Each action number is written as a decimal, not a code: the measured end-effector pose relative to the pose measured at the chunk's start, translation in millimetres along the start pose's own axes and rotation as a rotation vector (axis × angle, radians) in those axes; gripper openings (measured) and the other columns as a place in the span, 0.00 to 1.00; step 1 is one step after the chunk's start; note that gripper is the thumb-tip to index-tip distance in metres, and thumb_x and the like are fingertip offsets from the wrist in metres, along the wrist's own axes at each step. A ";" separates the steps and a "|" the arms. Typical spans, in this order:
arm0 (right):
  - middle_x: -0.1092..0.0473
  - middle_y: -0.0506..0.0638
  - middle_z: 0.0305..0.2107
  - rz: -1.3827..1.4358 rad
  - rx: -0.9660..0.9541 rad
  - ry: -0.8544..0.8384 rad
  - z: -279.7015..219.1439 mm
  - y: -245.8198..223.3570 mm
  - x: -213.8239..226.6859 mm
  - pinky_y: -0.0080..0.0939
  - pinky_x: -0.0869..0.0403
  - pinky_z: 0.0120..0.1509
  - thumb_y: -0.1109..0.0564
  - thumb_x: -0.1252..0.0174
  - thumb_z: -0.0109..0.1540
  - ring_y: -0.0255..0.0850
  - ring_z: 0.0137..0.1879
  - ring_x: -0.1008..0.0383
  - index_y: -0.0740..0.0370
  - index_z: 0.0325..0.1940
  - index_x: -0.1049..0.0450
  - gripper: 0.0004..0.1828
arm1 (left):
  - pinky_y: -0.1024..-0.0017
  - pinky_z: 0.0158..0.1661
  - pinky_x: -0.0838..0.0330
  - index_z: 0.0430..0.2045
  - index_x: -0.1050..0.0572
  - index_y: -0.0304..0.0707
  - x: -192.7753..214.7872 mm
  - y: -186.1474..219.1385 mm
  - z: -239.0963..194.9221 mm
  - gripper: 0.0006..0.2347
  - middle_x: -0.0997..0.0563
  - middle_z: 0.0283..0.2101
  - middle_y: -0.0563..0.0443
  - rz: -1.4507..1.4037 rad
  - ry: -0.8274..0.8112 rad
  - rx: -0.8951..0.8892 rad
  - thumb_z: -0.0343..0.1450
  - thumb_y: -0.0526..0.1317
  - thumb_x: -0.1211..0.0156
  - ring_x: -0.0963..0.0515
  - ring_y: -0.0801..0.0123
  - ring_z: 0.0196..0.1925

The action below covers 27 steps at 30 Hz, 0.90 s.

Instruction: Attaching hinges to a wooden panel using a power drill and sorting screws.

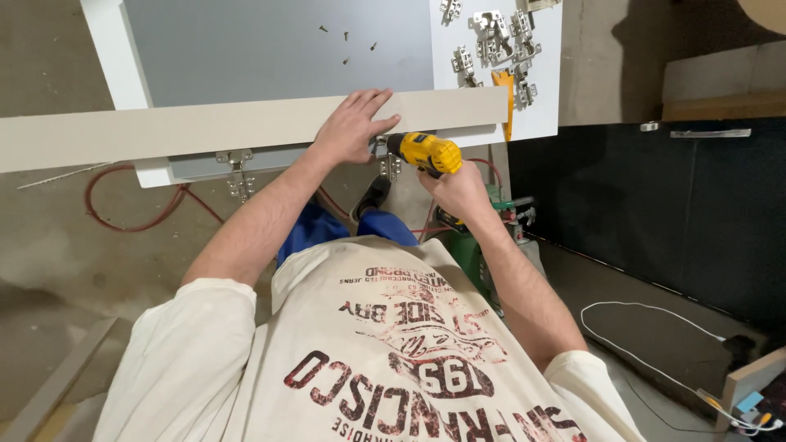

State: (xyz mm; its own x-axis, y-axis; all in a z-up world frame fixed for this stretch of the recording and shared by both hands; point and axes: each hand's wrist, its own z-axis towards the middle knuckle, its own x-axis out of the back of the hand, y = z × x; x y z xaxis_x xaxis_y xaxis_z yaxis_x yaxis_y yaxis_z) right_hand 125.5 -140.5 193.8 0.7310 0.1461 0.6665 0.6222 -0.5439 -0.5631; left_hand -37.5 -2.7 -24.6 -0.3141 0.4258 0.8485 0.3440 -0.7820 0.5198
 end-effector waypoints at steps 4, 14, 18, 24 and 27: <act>0.36 0.51 0.09 -0.052 -0.031 -0.018 5.9 1.8 -1.7 0.41 0.37 0.20 0.56 0.39 0.64 0.39 0.15 0.37 0.65 0.23 0.30 0.17 | 0.52 0.73 0.51 0.62 0.26 0.57 1.0 2.2 -4.3 0.40 0.38 0.73 0.38 0.012 0.047 -0.019 0.50 0.49 0.19 0.39 0.49 0.75; 0.29 0.60 0.17 -0.118 -0.022 -0.065 6.3 -8.6 2.3 0.42 0.32 0.25 0.57 0.39 0.63 0.48 0.22 0.26 0.71 0.32 0.24 0.12 | 0.54 0.74 0.55 0.63 0.27 0.62 14.0 5.4 0.4 0.38 0.41 0.75 0.41 0.019 -0.059 0.043 0.54 0.49 0.19 0.42 0.51 0.77; 0.29 0.58 0.16 -0.141 -0.070 -0.057 12.1 -4.9 -2.2 0.42 0.31 0.26 0.54 0.40 0.63 0.46 0.23 0.27 0.68 0.28 0.26 0.15 | 0.54 0.74 0.53 0.63 0.27 0.60 11.0 5.5 -1.9 0.39 0.39 0.74 0.39 0.016 -0.009 0.010 0.52 0.50 0.19 0.41 0.50 0.76; 0.29 0.60 0.17 -0.263 -0.007 -0.070 13.4 -10.5 -8.4 0.47 0.30 0.26 0.51 0.39 0.62 0.55 0.24 0.24 0.67 0.28 0.27 0.16 | 0.56 0.75 0.55 0.63 0.27 0.64 22.1 11.0 -2.0 0.40 0.40 0.75 0.41 -0.005 -0.058 0.045 0.51 0.50 0.18 0.42 0.52 0.77; 0.29 0.58 0.17 -0.317 0.003 -0.079 20.9 -14.0 -8.4 0.46 0.29 0.27 0.51 0.40 0.62 0.55 0.25 0.24 0.66 0.27 0.27 0.15 | 0.55 0.72 0.49 0.62 0.26 0.58 21.1 10.9 -4.0 0.29 0.37 0.73 0.40 -0.007 0.031 0.004 0.63 0.38 0.27 0.39 0.51 0.75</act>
State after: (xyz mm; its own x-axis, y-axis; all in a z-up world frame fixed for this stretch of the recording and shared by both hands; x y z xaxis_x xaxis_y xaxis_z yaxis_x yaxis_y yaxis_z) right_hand 116.5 -116.8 185.8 0.5201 0.3715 0.7691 0.8232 -0.4582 -0.3353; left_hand -43.9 -4.0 -1.4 -0.3438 0.4173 0.8412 0.3450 -0.7770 0.5265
